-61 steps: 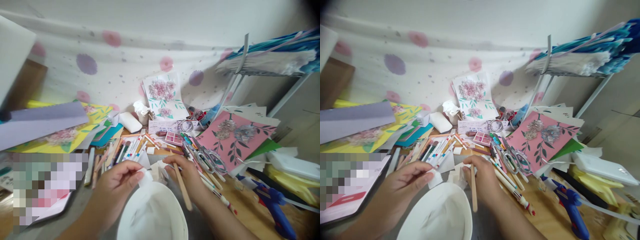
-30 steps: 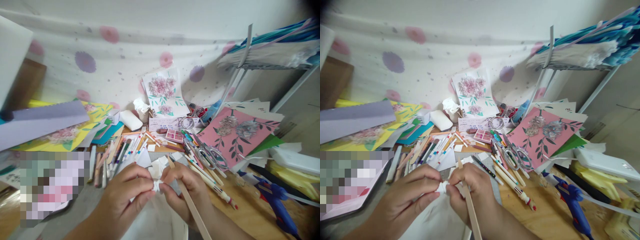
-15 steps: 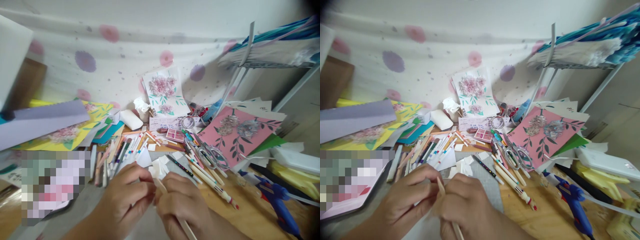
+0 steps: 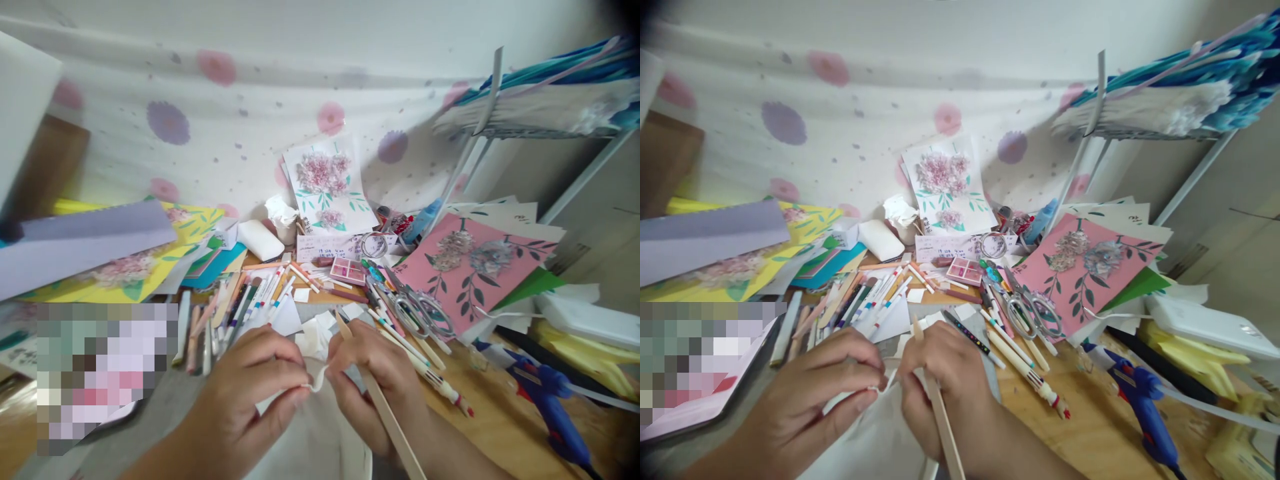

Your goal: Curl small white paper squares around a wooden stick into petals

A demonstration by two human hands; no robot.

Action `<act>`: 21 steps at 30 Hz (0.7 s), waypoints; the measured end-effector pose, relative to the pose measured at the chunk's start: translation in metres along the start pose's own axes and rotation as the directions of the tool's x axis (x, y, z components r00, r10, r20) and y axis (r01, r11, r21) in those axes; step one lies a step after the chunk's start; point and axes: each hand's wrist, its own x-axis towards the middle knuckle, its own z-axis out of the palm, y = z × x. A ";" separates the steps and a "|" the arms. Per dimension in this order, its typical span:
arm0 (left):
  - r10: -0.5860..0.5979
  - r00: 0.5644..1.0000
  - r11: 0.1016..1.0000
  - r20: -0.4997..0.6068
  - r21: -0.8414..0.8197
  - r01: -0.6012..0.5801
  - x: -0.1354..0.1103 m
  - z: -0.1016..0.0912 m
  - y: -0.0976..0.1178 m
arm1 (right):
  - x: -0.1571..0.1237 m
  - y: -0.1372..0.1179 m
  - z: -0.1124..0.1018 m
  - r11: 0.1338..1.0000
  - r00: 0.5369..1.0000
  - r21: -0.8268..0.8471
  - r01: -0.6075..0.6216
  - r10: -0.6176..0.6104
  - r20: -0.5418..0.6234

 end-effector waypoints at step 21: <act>-0.116 0.993 0.952 -0.031 -0.290 0.102 -0.002 0.001 -0.002 | -0.016 -0.002 0.000 0.919 0.986 0.365 -0.147 0.165 -0.018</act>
